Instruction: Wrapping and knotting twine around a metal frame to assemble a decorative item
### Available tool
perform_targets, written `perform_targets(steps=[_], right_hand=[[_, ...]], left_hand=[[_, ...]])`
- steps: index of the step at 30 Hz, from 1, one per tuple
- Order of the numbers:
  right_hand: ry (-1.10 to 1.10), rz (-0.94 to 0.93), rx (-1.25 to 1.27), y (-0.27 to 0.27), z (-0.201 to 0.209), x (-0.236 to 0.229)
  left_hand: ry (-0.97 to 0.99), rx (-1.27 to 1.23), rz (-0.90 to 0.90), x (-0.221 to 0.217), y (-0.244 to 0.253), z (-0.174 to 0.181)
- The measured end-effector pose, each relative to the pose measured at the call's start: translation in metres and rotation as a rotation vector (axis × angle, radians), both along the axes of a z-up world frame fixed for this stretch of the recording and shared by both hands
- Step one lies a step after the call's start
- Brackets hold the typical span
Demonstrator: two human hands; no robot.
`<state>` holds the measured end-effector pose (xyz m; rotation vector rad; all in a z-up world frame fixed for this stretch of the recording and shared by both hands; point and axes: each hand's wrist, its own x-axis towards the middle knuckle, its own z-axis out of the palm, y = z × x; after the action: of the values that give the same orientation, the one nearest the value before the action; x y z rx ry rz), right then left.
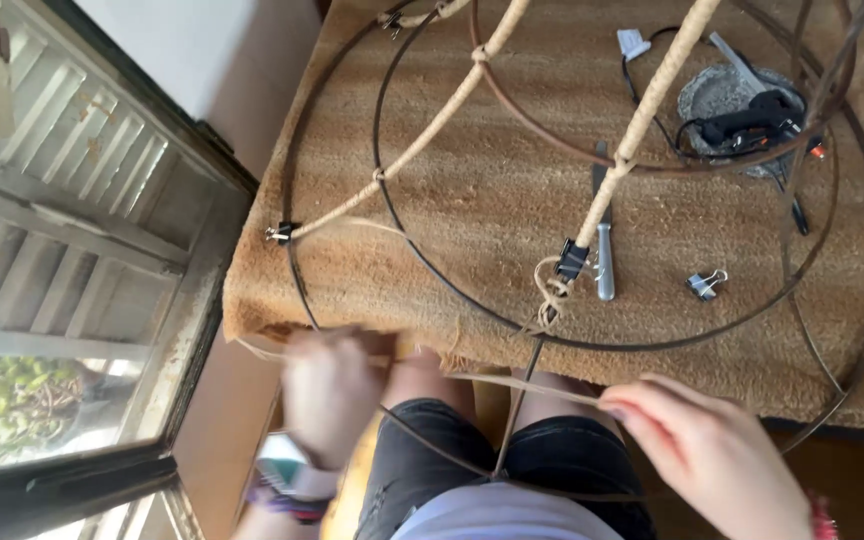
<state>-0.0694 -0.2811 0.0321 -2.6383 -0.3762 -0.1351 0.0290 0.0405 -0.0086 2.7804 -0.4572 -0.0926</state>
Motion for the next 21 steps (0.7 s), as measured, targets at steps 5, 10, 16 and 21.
perform_targets(steps=[5,10,16,21], right_hand=[[0.228,0.075,0.205,-0.013,-0.006,0.013],[0.100,0.274,0.120,0.057,-0.019,0.037],[0.231,0.550,0.339,0.038,-0.024,0.044],[-0.026,0.012,0.236,-0.028,-0.036,0.062]], left_hand=[[-0.142,0.483,0.035,0.033,0.009,-0.013],[-0.405,-0.149,-0.417,0.061,-0.081,0.019],[0.476,0.343,-0.870,0.132,-0.120,-0.036],[0.799,0.067,-0.735,0.148,-0.132,-0.019]])
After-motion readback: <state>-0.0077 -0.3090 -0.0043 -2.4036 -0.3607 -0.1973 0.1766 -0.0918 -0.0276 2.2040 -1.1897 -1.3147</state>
